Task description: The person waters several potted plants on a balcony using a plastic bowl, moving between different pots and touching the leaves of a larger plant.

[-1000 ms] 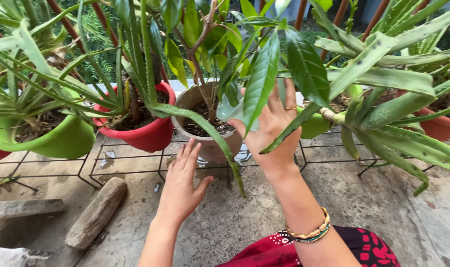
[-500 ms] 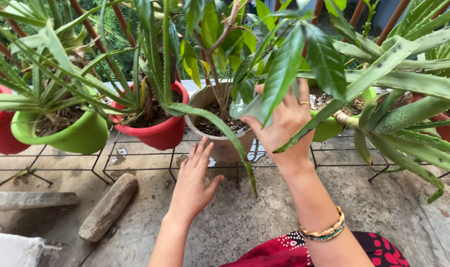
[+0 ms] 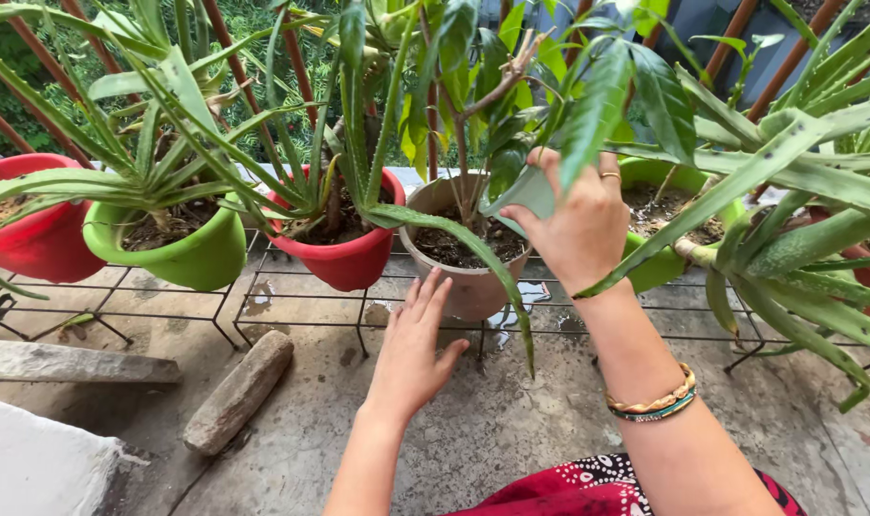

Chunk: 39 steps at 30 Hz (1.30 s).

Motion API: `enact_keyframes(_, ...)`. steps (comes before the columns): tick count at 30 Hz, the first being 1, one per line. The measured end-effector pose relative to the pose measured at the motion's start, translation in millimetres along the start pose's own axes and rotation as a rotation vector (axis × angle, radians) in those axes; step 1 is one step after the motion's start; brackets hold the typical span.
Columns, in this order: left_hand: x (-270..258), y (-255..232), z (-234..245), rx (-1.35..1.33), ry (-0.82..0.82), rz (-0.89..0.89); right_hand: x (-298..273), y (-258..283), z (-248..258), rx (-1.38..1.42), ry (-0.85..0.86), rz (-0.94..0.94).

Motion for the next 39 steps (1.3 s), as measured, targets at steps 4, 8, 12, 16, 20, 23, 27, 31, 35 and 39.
enact_keyframes(4,-0.4,0.8,0.1,-0.013,-0.001,0.004,-0.2,-3.5,-5.1,0.163,0.008,-0.044)
enact_keyframes(8,-0.2,1.7,1.4,-0.018,-0.001,0.005,-0.9,0.9,1.4,0.083,-0.12,0.035)
enact_keyframes(12,-0.5,1.4,1.8,-0.025,-0.003,0.008,-7.7,-2.4,10.0,0.103,-0.222,0.011)
enact_keyframes(16,-0.3,0.0,1.5,-0.019,0.003,0.02,-22.8,-21.9,5.3,0.332,-0.087,-0.209)
enact_keyframes(20,-1.2,-2.5,3.5,-0.021,-0.004,0.016,-38.5,-37.1,17.1,0.388,-0.148,-0.262)
enact_keyframes(23,-0.9,-5.1,5.6,-0.027,-0.013,-0.008,-52.6,-50.4,20.2,0.491,-0.056,-0.421)
enact_keyframes(27,-2.7,-8.2,9.4,-0.028,-0.043,-0.042,-80.3,-61.9,30.5,0.691,-0.056,-0.601)
enact_keyframes(31,-6.5,-11.5,12.3,-0.041,-0.046,-0.025,-106.6,-68.7,48.6,0.901,-0.109,-0.562)
enact_keyframes(35,-10.2,-19.8,13.5,-0.027,-0.037,-0.025,-129.3,-76.2,67.3,0.853,-0.103,-0.54)
enact_keyframes(39,-14.5,-37.0,18.9,-0.033,-0.057,-0.094,-148.9,-80.0,85.7,0.73,-0.056,-0.586)
Point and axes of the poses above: each hand's wrist, its own x-axis towards the middle knuckle, its own z-axis out of the back of the hand, y = z × x, the point moved 6 cm from there along x, towards the middle knuckle, and after that the axes turned 13 degrees about -x, right-handed, at the moved point
